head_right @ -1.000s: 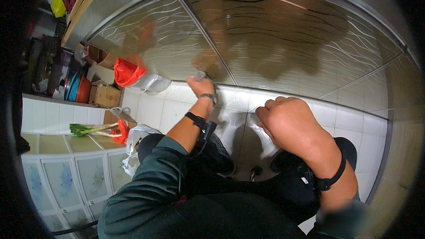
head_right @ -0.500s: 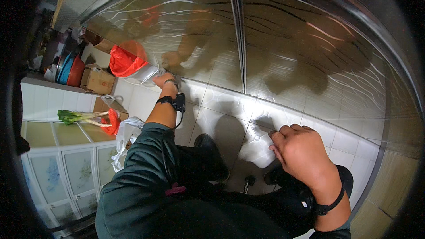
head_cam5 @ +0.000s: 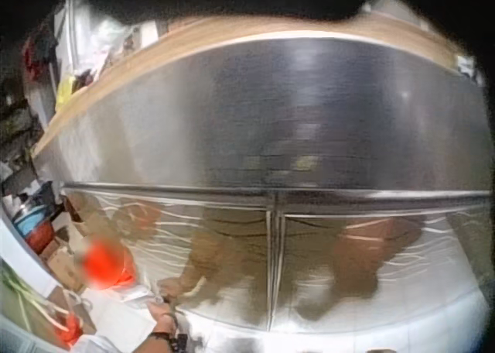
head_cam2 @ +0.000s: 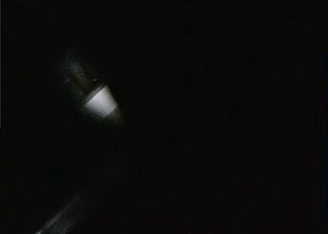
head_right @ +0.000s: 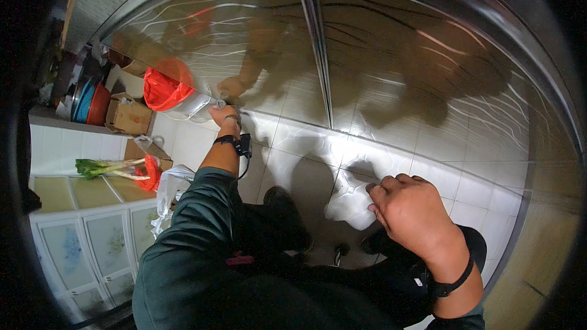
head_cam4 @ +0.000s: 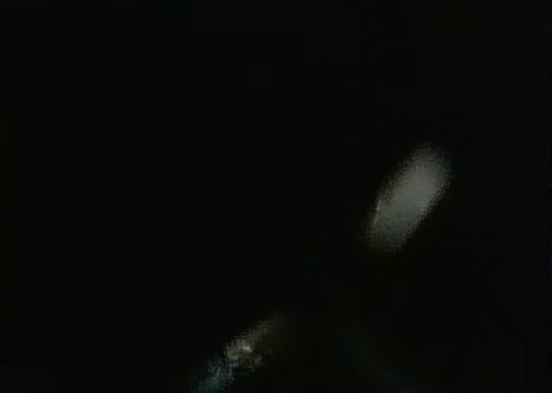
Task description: The person wipes the front of a stainless steel kitchen cabinet with a gray cloth. They repeatedly rub the surface, fold the cloth, and continue wiping different sections of the cabinet door.
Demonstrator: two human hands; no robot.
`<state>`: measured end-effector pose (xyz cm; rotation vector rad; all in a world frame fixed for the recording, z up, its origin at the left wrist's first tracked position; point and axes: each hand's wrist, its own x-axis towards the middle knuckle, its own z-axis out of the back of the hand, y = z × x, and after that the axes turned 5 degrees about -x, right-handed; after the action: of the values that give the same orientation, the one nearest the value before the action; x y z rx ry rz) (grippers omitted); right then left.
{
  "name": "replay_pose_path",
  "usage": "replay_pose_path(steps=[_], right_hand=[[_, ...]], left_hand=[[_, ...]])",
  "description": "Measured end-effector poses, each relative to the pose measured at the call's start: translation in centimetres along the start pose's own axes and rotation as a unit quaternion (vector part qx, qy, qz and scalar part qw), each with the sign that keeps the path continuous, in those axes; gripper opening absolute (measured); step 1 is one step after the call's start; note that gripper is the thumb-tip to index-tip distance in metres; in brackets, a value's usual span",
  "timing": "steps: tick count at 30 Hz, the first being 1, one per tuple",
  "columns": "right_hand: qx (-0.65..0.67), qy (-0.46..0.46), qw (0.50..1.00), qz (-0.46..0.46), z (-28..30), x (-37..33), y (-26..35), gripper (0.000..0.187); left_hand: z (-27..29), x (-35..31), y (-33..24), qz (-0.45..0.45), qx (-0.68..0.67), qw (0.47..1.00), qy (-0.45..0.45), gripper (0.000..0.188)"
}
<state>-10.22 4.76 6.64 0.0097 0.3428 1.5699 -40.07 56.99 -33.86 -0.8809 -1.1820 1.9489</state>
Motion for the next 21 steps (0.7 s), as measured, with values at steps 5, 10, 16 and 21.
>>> replay_pose_path(steps=[5, 10, 16, 21], right_hand=[[0.014, -0.041, 0.999, 0.013, 0.0, -1.8, 0.0, 0.021], [-0.007, -0.058, 0.998, 0.022, -0.3, -3.8, -0.4, 0.025], [0.004, -0.106, 0.994, 0.023, -0.7, -6.6, -0.9, 0.027], [0.012, -0.134, 0.990, 0.033, -1.2, -8.8, -1.8, 0.031]], left_hand=[[-1.6, -3.8, 3.1, 0.000, -0.033, 0.997, 0.072, 0.037], [-2.7, -13.7, 4.3, 0.009, 0.005, 0.992, 0.128, 0.037], [-1.6, -24.4, 2.9, -0.025, 0.067, 0.978, 0.196, 0.038], [-2.8, -30.9, 5.1, -0.073, 0.080, 0.959, 0.263, 0.038]])
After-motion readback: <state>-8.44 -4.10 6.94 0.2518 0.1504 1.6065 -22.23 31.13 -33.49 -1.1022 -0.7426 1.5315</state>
